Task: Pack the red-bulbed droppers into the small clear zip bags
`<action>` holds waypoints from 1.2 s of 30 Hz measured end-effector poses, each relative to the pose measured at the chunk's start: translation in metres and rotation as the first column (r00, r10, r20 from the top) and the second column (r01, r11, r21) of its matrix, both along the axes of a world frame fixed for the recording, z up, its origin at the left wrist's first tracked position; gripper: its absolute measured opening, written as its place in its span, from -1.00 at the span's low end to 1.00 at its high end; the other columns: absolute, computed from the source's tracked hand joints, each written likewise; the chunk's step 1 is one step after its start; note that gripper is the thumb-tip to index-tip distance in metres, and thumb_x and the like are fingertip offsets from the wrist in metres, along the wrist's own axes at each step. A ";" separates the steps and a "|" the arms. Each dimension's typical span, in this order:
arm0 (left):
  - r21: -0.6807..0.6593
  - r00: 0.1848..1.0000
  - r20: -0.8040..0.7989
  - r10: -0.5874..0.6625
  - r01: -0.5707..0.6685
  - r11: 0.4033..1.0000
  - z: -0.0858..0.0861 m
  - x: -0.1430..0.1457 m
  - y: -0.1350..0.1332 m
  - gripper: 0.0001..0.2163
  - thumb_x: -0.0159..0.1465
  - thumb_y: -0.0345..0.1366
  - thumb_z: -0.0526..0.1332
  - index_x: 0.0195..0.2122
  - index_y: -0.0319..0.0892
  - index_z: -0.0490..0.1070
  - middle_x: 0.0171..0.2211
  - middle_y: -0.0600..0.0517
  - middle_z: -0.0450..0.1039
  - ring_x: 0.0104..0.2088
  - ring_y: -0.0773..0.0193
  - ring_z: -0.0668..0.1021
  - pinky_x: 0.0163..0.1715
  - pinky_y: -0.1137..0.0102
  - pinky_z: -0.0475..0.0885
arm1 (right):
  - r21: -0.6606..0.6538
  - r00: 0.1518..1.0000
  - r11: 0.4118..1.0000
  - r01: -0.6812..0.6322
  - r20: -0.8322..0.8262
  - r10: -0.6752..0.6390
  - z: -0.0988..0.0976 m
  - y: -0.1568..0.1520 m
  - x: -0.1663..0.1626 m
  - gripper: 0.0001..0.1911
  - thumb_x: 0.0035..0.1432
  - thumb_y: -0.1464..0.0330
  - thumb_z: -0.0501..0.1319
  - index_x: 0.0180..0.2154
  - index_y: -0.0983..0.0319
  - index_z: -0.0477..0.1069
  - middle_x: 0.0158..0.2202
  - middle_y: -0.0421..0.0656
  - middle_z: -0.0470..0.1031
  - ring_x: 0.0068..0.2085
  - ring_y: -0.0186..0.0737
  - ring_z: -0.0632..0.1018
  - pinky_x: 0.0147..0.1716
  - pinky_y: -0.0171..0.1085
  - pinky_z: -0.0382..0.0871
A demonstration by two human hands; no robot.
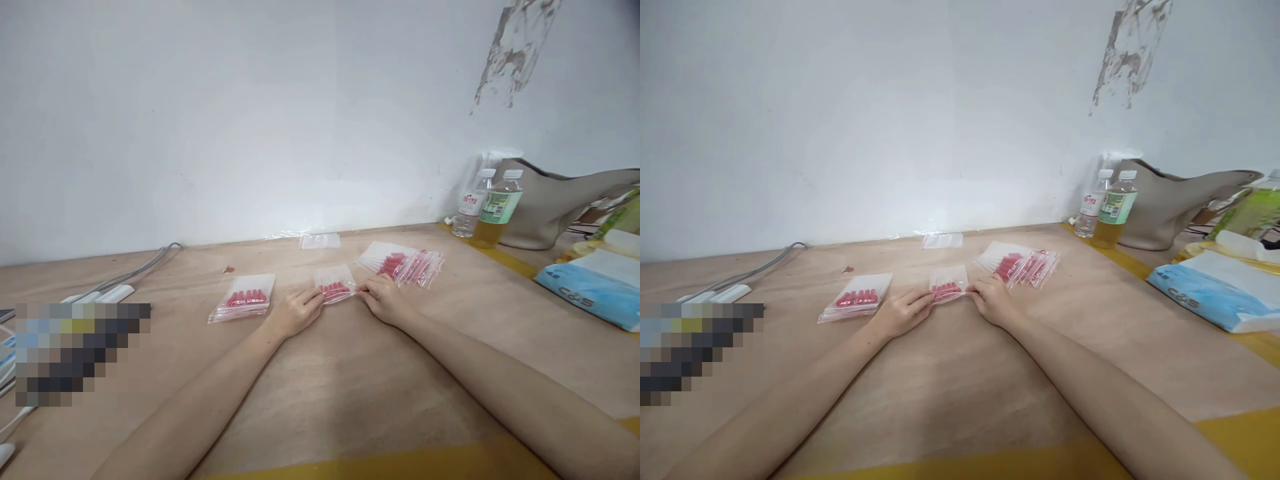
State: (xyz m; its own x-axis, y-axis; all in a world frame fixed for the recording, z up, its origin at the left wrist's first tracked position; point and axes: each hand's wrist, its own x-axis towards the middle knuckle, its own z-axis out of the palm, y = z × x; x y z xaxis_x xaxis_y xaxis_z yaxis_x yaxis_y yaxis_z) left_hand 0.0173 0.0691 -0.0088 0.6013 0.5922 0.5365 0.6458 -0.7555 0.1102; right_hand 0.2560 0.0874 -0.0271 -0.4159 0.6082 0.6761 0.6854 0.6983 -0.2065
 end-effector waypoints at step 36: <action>0.266 0.959 -0.281 -0.033 0.111 0.958 0.005 0.006 -0.002 -0.75 0.29 -0.41 -0.08 -0.30 -0.21 0.40 -0.36 -0.09 0.46 -0.38 0.23 0.50 -0.37 0.36 0.39 | 0.363 0.951 0.917 -0.166 0.304 0.052 0.006 -0.010 -0.046 -0.76 0.16 0.46 -0.01 -0.44 0.24 0.39 -0.44 -0.16 0.43 -0.34 -0.29 0.34 -0.25 -0.25 0.08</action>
